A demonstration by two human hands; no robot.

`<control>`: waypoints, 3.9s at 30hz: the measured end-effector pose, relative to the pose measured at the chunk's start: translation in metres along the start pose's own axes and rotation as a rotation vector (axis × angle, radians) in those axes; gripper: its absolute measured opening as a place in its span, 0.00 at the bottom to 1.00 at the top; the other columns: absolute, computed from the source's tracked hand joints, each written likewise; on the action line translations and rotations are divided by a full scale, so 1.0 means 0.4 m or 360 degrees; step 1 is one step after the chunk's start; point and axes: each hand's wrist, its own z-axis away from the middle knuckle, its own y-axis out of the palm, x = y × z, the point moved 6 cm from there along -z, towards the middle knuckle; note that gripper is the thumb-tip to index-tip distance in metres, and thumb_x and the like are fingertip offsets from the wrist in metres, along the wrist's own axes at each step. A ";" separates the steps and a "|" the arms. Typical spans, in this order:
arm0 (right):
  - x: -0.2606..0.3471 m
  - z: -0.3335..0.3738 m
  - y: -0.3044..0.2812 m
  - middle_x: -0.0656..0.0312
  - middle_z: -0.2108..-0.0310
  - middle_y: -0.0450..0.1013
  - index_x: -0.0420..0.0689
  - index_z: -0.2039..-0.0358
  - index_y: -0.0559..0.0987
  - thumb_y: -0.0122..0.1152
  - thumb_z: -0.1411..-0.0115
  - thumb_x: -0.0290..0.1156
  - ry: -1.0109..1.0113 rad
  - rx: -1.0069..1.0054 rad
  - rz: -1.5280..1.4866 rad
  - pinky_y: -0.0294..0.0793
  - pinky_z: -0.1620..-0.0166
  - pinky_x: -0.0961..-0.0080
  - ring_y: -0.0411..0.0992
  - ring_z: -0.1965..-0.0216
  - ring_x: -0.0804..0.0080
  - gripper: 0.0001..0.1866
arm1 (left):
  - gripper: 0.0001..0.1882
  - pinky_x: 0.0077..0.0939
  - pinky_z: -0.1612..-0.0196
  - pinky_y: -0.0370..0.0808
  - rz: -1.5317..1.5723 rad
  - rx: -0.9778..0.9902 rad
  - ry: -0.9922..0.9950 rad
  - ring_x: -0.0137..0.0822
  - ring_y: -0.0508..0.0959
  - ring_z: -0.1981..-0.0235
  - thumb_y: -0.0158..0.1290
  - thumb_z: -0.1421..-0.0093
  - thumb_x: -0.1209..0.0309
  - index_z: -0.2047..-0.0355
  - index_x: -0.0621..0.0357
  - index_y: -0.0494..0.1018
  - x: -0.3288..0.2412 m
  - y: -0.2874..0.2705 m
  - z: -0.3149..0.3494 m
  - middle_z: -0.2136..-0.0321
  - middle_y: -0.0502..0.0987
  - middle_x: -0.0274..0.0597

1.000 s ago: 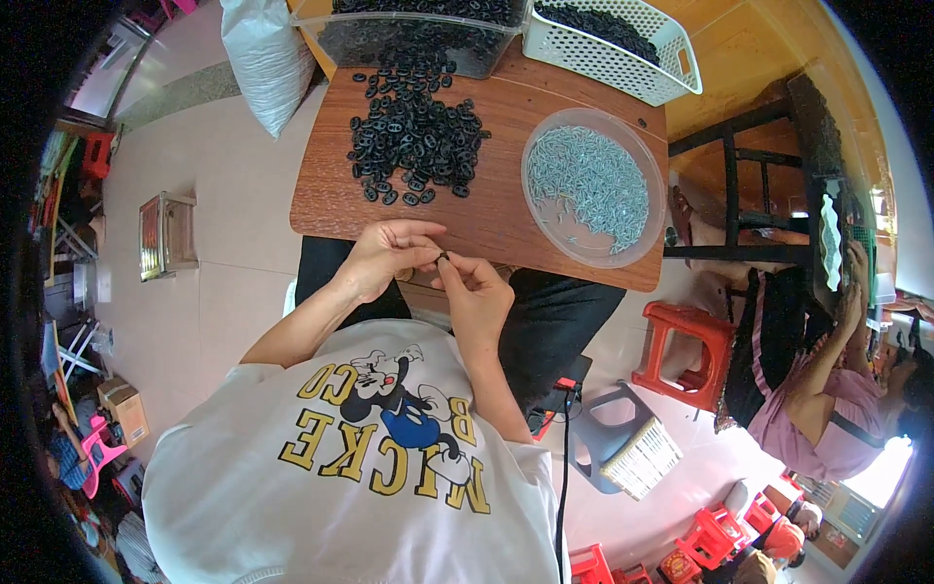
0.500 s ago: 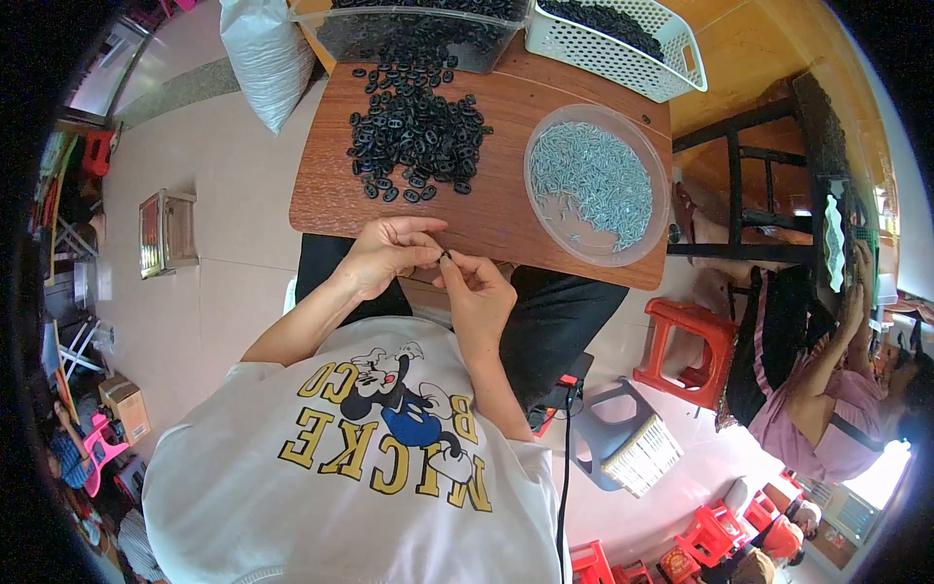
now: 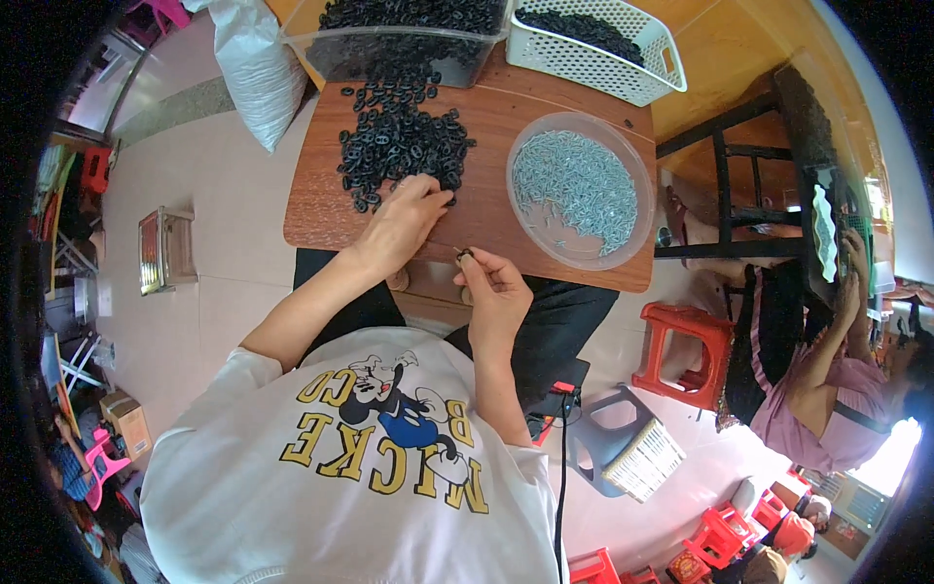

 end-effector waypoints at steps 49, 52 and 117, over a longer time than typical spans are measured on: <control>0.011 -0.009 0.074 0.56 0.72 0.77 0.34 0.68 0.78 0.60 0.47 0.19 0.0076 0.0340 -0.0016 0.71 0.71 0.87 0.72 0.76 0.79 0.05 | 0.10 0.25 0.62 0.77 0.2588 -0.0282 -0.1530 0.34 0.79 0.65 0.53 0.43 0.78 0.60 0.66 0.73 0.017 0.038 0.128 0.66 0.77 0.46; 0.000 -0.013 0.075 0.56 0.73 0.77 0.34 0.68 0.78 0.60 0.47 0.19 0.0085 0.0326 0.0073 0.71 0.71 0.87 0.73 0.76 0.79 0.05 | 0.12 0.26 0.62 0.77 0.2581 -0.0350 -0.1558 0.34 0.79 0.66 0.54 0.44 0.78 0.59 0.67 0.73 0.011 0.040 0.129 0.67 0.78 0.47; 0.008 0.032 0.062 0.66 0.71 0.73 0.37 0.56 0.77 0.56 0.44 0.20 0.0039 0.0419 0.0351 0.69 0.69 0.88 0.69 0.75 0.84 0.14 | 0.09 0.16 0.65 0.74 0.1923 -0.0113 -0.1471 0.26 0.78 0.69 0.57 0.47 0.78 0.65 0.66 0.78 -0.009 0.004 0.184 0.70 0.80 0.44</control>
